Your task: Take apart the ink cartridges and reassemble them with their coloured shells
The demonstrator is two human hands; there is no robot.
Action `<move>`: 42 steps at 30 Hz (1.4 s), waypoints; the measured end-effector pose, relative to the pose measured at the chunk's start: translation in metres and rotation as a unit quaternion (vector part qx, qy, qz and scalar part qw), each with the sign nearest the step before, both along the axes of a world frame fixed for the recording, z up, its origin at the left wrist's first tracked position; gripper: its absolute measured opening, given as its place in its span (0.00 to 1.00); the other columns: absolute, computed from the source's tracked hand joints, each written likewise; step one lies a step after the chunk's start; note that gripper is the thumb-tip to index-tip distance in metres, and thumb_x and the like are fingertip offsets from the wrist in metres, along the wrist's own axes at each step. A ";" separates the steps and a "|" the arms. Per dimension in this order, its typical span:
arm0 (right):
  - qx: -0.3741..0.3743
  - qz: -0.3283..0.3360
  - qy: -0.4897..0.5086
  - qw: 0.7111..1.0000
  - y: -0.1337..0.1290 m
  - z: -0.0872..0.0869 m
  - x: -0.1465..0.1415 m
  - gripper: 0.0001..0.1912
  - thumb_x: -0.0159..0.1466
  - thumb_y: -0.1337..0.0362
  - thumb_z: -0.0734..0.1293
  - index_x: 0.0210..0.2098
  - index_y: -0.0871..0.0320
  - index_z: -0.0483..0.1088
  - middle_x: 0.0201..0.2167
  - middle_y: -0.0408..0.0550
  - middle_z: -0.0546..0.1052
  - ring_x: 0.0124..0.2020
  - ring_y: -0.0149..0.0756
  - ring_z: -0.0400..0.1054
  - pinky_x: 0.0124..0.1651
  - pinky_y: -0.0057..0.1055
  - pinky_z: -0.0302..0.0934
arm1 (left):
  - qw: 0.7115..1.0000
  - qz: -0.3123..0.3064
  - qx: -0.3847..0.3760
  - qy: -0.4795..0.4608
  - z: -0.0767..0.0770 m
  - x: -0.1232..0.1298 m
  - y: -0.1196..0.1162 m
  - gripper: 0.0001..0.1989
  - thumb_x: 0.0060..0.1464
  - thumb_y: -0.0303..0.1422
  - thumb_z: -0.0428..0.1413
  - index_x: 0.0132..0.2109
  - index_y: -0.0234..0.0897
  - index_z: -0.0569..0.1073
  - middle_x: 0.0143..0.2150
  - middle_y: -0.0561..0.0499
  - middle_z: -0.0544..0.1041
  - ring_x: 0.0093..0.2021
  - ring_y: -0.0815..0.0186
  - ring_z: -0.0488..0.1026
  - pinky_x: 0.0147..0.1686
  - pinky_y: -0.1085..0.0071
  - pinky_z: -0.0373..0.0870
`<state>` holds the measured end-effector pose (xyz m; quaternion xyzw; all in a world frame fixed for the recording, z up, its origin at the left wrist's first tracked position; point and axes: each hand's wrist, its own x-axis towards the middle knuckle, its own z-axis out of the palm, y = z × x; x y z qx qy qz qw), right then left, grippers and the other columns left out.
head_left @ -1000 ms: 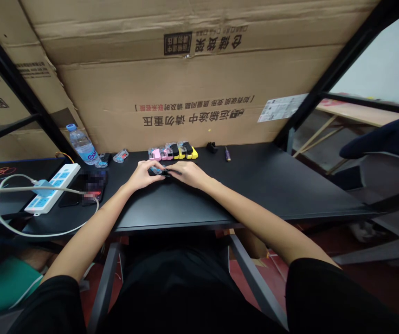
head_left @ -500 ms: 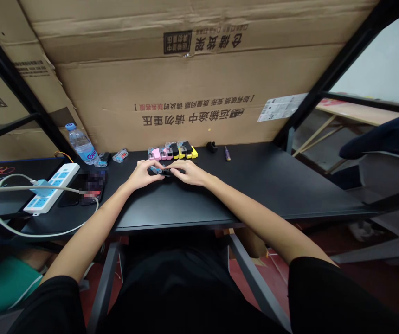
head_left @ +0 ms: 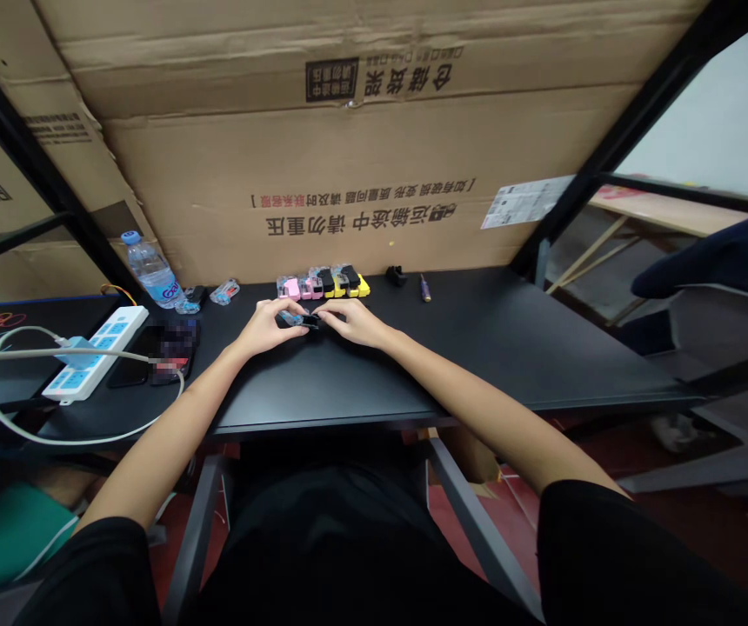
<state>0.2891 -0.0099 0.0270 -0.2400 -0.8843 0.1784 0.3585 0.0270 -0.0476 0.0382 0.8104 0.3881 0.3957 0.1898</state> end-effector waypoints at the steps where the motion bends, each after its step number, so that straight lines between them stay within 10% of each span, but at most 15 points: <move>1: -0.002 0.000 0.001 1.000 -0.001 0.000 0.000 0.16 0.77 0.63 0.64 0.50 0.60 0.83 0.46 0.57 0.87 0.46 0.45 0.82 0.54 0.41 0.73 | 1.000 0.000 0.000 0.000 0.000 0.000 0.000 0.13 0.55 0.39 0.73 0.45 0.42 0.83 0.47 0.47 0.87 0.50 0.54 0.83 0.61 0.51 0.74; 42: 0.199 -0.062 -0.155 0.966 -0.015 0.007 -0.002 0.14 0.75 0.64 0.65 0.46 0.61 0.83 0.37 0.56 0.83 0.37 0.43 0.73 0.41 0.38 0.63 | 0.999 -0.028 0.001 0.016 -0.001 0.002 0.000 0.13 0.55 0.38 0.74 0.46 0.45 0.83 0.49 0.49 0.87 0.53 0.53 0.84 0.66 0.50 0.69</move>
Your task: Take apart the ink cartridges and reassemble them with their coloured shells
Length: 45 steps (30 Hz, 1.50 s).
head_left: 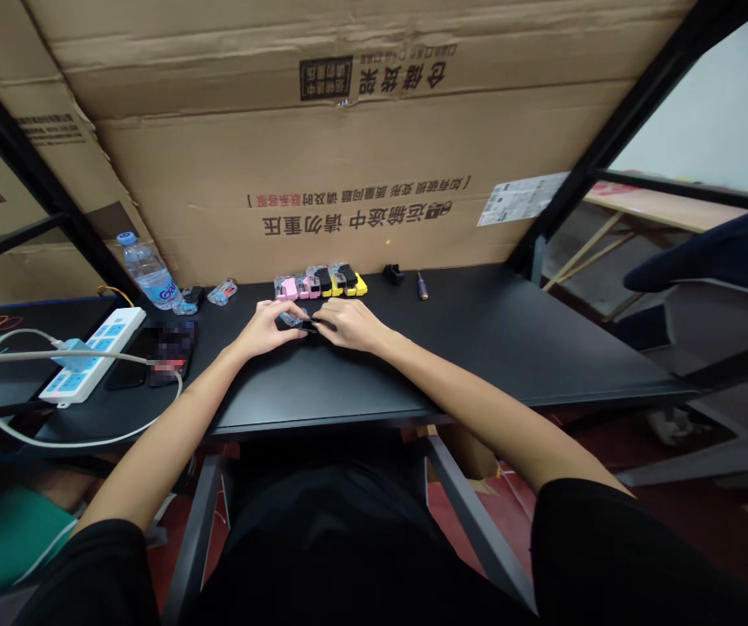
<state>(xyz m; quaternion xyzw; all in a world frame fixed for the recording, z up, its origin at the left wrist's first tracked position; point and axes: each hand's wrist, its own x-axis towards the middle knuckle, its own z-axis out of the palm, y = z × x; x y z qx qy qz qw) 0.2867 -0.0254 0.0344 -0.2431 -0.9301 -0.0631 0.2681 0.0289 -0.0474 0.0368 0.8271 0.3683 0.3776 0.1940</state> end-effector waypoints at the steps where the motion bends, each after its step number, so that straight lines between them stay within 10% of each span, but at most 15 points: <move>1: 0.001 0.001 -0.001 1.000 0.000 0.000 0.000 0.14 0.75 0.64 0.64 0.45 0.61 0.83 0.37 0.56 0.82 0.37 0.43 0.73 0.41 0.38 0.62 | 1.000 -0.002 0.000 0.000 0.000 0.000 0.000 0.13 0.55 0.38 0.74 0.46 0.45 0.83 0.50 0.49 0.87 0.53 0.54 0.84 0.66 0.50 0.69; 20: 0.047 0.037 -0.011 0.998 0.000 0.001 0.001 0.16 0.77 0.67 0.62 0.42 0.61 0.82 0.35 0.55 0.81 0.35 0.41 0.71 0.41 0.37 0.63 | 1.000 0.001 0.003 0.014 -0.001 0.000 -0.001 0.15 0.55 0.39 0.74 0.47 0.43 0.83 0.50 0.48 0.87 0.53 0.55 0.83 0.66 0.51 0.66; 27: -0.071 0.028 0.078 0.994 0.007 -0.001 0.003 0.15 0.77 0.61 0.64 0.45 0.60 0.81 0.40 0.56 0.84 0.40 0.45 0.75 0.46 0.39 0.66 | 0.998 0.037 0.014 0.041 0.003 0.001 -0.003 0.15 0.56 0.38 0.73 0.49 0.43 0.81 0.54 0.47 0.86 0.58 0.52 0.80 0.68 0.49 0.62; 35: -0.361 -0.022 0.152 0.920 0.032 -0.007 0.015 0.21 0.75 0.52 0.62 0.31 0.58 0.72 0.28 0.46 0.76 0.31 0.38 0.70 0.40 0.35 0.62 | 0.987 0.083 -0.024 0.133 -0.001 -0.007 0.000 0.16 0.64 0.40 0.66 0.57 0.47 0.80 0.69 0.46 0.78 0.72 0.45 0.67 0.72 0.40 0.53; 45: -0.263 -0.119 0.091 0.953 0.016 0.010 0.017 0.19 0.74 0.48 0.68 0.45 0.58 0.80 0.36 0.50 0.82 0.34 0.39 0.73 0.40 0.35 0.62 | 0.983 0.035 -0.072 0.164 0.005 -0.006 -0.004 0.21 0.67 0.51 0.61 0.62 0.50 0.80 0.69 0.48 0.77 0.73 0.47 0.66 0.75 0.44 0.51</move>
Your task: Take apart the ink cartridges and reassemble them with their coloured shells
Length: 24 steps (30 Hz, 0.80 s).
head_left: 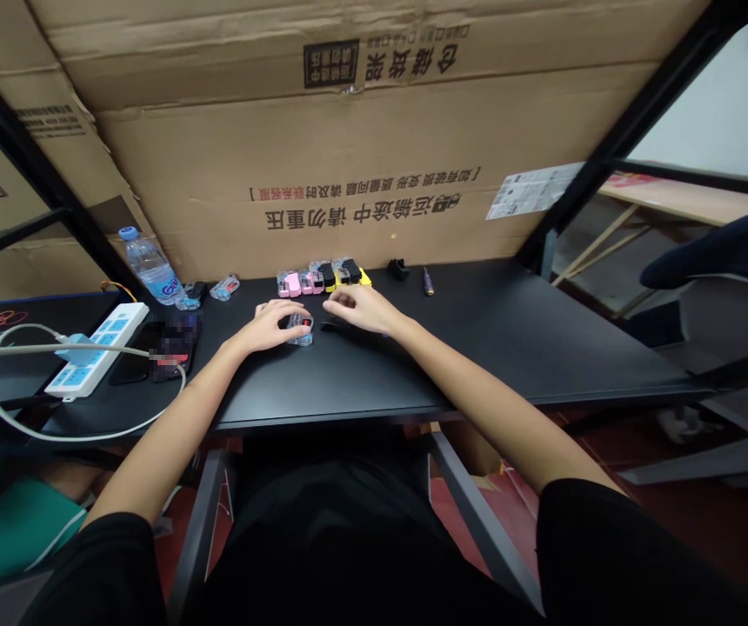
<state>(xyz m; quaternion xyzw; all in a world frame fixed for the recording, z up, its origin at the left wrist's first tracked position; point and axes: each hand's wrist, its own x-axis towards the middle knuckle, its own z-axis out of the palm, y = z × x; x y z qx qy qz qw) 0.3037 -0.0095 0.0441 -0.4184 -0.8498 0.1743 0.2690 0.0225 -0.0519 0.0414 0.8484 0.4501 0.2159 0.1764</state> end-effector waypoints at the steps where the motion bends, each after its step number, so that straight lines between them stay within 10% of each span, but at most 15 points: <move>1: -0.007 0.008 -0.025 1.000 -0.002 0.001 -0.001 0.20 0.71 0.47 0.71 0.47 0.57 0.81 0.38 0.51 0.83 0.36 0.41 0.74 0.40 0.35 0.63 | 1.000 0.002 -0.017 0.016 0.000 0.000 0.000 0.23 0.68 0.52 0.59 0.63 0.51 0.79 0.70 0.48 0.77 0.72 0.47 0.66 0.75 0.43 0.51; 7: 0.014 0.000 -0.070 0.997 -0.005 -0.001 -0.003 0.21 0.75 0.49 0.68 0.56 0.57 0.79 0.52 0.56 0.85 0.49 0.49 0.79 0.51 0.41 0.70 | 0.995 0.077 -0.044 0.045 0.000 -0.004 0.001 0.32 0.73 0.59 0.46 0.73 0.51 0.71 0.79 0.46 0.65 0.79 0.43 0.56 0.76 0.39 0.47; 13: 0.027 -0.028 -0.112 0.993 -0.001 0.001 0.004 0.31 0.68 0.46 0.75 0.64 0.56 0.75 0.50 0.57 0.84 0.49 0.52 0.79 0.51 0.43 0.72 | 0.998 -0.004 -0.034 0.059 0.003 -0.011 0.002 0.39 0.58 0.58 0.66 0.73 0.55 0.71 0.78 0.47 0.65 0.79 0.41 0.54 0.75 0.38 0.49; 19: 0.009 0.023 -0.077 0.997 0.007 -0.008 0.009 0.26 0.69 0.56 0.74 0.63 0.58 0.75 0.45 0.55 0.83 0.44 0.46 0.78 0.49 0.39 0.70 | 0.997 -0.022 -0.047 -0.065 -0.001 -0.005 0.005 0.22 0.68 0.52 0.58 0.55 0.41 0.81 0.51 0.45 0.85 0.53 0.53 0.80 0.61 0.53 0.73; 24: -0.001 0.062 0.011 0.998 0.012 -0.014 0.006 0.24 0.68 0.58 0.73 0.62 0.59 0.77 0.45 0.55 0.83 0.42 0.45 0.76 0.51 0.43 0.71 | 0.965 0.009 -0.124 -0.230 -0.006 0.003 0.006 0.22 0.70 0.51 0.57 0.54 0.35 0.75 0.36 0.48 0.83 0.31 0.65 0.80 0.35 0.69 0.75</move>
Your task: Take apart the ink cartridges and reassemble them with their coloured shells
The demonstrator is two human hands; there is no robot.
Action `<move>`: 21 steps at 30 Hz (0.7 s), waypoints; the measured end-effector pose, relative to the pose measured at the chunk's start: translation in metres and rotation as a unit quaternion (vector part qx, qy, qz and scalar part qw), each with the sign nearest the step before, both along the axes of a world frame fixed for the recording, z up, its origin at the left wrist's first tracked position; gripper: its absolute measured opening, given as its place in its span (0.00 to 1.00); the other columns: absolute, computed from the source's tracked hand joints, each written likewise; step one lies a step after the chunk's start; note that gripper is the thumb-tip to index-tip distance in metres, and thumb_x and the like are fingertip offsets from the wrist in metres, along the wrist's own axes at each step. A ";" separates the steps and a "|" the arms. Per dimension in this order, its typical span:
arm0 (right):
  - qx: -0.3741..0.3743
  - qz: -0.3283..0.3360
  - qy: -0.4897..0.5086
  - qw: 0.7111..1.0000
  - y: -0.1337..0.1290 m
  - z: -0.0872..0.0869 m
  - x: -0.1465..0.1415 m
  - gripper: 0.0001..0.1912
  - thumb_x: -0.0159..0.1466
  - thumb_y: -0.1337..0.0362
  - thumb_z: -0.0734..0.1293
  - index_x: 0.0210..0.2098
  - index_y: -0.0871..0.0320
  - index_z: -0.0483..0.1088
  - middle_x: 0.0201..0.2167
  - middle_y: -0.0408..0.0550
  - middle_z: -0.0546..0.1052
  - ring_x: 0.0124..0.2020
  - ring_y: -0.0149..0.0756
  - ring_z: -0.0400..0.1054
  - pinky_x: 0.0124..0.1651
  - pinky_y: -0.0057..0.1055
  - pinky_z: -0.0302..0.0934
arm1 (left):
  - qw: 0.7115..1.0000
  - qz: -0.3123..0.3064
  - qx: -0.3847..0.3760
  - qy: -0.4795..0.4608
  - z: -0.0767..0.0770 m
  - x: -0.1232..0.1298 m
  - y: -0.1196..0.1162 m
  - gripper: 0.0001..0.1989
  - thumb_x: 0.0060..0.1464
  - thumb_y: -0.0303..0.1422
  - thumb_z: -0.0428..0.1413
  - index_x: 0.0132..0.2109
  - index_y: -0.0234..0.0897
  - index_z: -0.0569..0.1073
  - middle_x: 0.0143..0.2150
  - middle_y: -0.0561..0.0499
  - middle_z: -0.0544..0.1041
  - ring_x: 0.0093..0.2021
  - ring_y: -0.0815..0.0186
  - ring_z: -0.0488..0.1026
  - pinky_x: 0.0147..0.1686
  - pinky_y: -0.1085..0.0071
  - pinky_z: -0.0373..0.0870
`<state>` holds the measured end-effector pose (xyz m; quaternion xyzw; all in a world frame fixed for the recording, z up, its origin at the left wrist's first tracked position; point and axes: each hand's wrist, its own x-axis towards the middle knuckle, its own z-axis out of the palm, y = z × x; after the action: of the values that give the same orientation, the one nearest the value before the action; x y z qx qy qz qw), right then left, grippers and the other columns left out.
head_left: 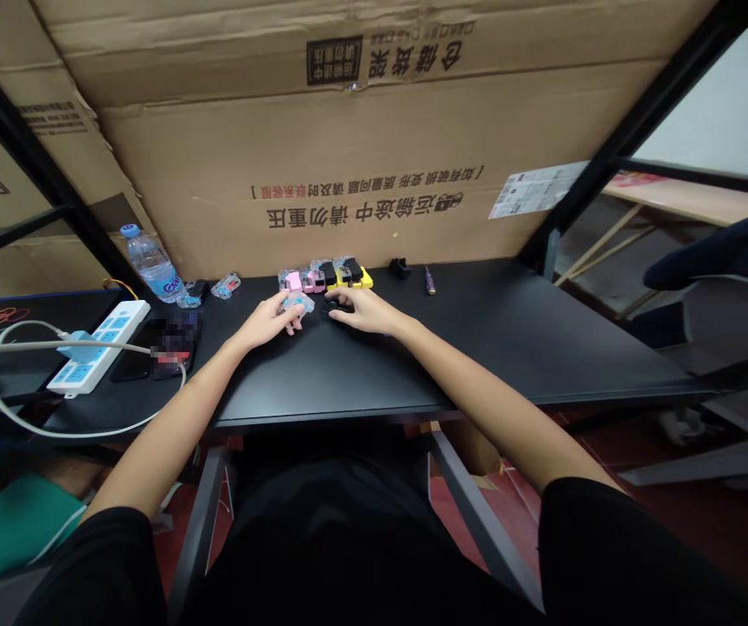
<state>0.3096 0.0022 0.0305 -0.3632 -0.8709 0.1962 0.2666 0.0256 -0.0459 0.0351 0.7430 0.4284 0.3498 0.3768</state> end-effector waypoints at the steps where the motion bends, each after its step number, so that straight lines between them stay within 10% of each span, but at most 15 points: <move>1: 0.000 0.009 0.009 1.000 0.001 0.000 -0.001 0.24 0.68 0.60 0.73 0.61 0.59 0.77 0.47 0.56 0.83 0.44 0.46 0.76 0.53 0.44 0.71 | 1.000 0.006 -0.013 -0.014 -0.001 0.001 0.001 0.21 0.69 0.50 0.58 0.54 0.36 0.74 0.35 0.48 0.83 0.29 0.66 0.80 0.32 0.71 0.73; 17: -0.039 0.044 0.045 0.997 -0.006 -0.001 -0.007 0.25 0.60 0.64 0.70 0.57 0.61 0.74 0.57 0.60 0.80 0.55 0.50 0.76 0.61 0.46 0.68 | 0.988 -0.036 -0.108 -0.101 0.003 0.006 0.001 0.16 0.66 0.42 0.60 0.52 0.38 0.67 0.37 0.50 0.84 0.28 0.67 0.81 0.30 0.73 0.70; 21: -0.084 0.049 0.025 0.995 -0.014 0.010 -0.010 0.16 0.65 0.59 0.71 0.49 0.59 0.80 0.47 0.53 0.84 0.47 0.46 0.78 0.58 0.44 0.69 | 0.990 -0.037 -0.099 -0.096 0.003 0.006 0.000 0.17 0.65 0.40 0.60 0.55 0.38 0.67 0.39 0.51 0.82 0.28 0.69 0.79 0.30 0.73 0.70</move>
<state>0.2994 -0.0121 0.0401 -0.3362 -0.8612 0.2903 0.2470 0.0314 -0.0455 0.0384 0.6804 0.3945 0.3614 0.5008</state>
